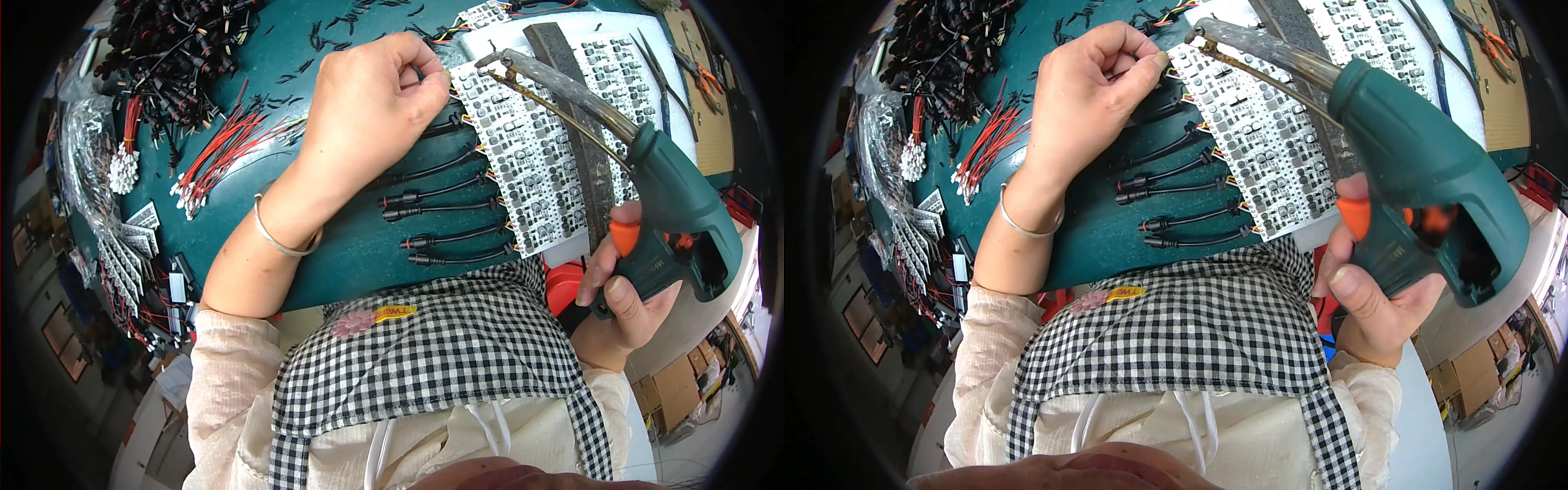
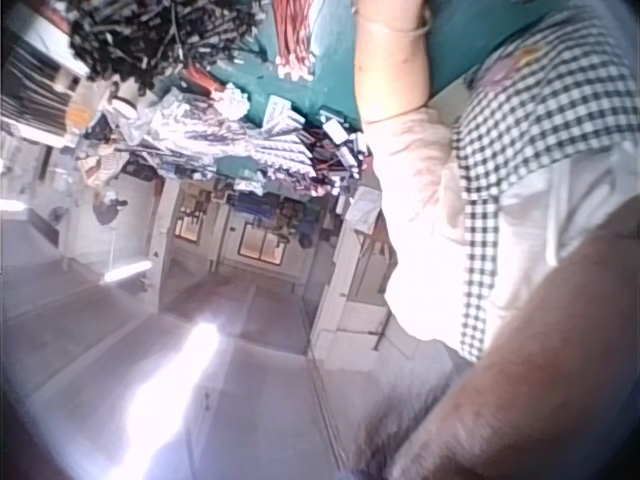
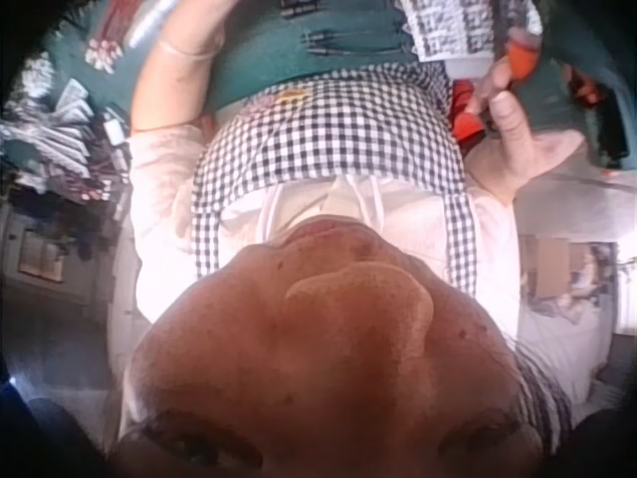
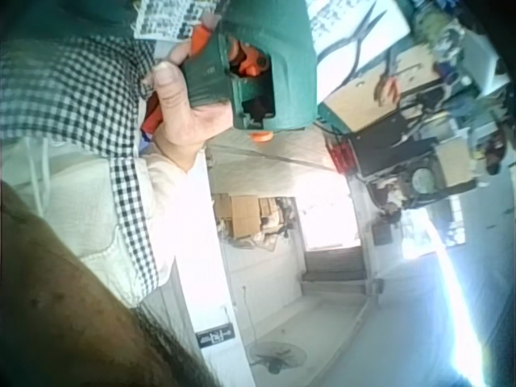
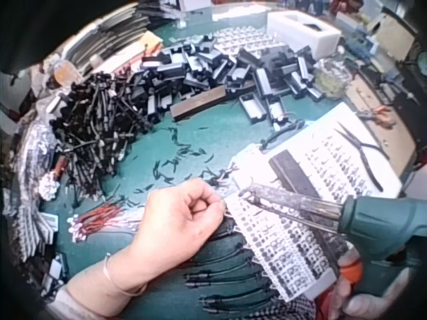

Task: The person uses a soldering iron to attach wires to a circuit board. They repeatedly pick up wires, position them on the board, and apply heat to secure the connections. The person works methodically through a batch of wires, handling them one at a time.

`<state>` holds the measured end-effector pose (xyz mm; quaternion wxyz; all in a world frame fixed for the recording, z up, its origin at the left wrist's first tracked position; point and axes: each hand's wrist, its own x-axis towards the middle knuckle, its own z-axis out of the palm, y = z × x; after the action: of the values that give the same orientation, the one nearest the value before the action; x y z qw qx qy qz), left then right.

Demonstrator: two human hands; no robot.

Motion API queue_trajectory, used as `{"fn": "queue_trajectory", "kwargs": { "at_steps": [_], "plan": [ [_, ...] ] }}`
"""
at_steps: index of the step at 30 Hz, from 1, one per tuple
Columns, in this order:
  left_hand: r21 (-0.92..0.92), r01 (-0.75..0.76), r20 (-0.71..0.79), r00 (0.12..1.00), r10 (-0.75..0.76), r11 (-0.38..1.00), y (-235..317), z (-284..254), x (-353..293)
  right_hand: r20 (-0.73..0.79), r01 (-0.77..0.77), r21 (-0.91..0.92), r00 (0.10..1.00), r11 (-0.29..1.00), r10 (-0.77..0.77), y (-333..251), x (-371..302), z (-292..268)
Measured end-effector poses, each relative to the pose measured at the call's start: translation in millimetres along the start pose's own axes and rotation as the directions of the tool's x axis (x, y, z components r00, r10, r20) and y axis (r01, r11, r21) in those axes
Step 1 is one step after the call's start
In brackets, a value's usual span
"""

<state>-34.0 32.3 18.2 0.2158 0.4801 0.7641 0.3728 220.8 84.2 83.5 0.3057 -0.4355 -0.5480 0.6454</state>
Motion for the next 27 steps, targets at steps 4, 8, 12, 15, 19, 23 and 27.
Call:
{"fn": "queue_trajectory", "kwargs": {
  "at_steps": [4,8,12,15,19,23,27],
  "plan": [
    [-0.185,0.124,0.146,0.984,-0.098,0.975,-5,-16,4,0.017,0.005,0.003,1.000,1.000,-0.005,0,0,-4],
    [-0.144,-0.038,-0.011,0.999,0.037,0.989,-5,-12,3,0.009,0.018,-0.007,1.000,1.000,-0.018,-2,-1,-3],
    [-0.063,0.027,0.075,0.997,-0.023,0.998,4,-14,6,-0.005,0.022,-0.010,1.000,1.000,-0.022,-3,-1,2],
    [-0.078,0.069,0.088,0.994,-0.062,0.995,5,-15,5,0.013,0.035,-0.022,0.999,0.999,-0.034,0,0,1],
    [0.000,-0.161,-0.043,0.986,0.161,0.987,-6,-7,7,-0.008,0.070,-0.030,0.997,0.997,-0.070,0,0,5],
    [0.038,-0.119,0.023,0.993,0.118,0.992,-6,-11,12,-0.005,0.084,-0.031,0.996,0.996,-0.084,-1,1,7],
    [-0.111,0.043,0.142,0.990,-0.027,0.993,0,-14,17,-0.021,0.086,-0.031,0.996,0.996,-0.086,-2,1,11]
  ]
}}
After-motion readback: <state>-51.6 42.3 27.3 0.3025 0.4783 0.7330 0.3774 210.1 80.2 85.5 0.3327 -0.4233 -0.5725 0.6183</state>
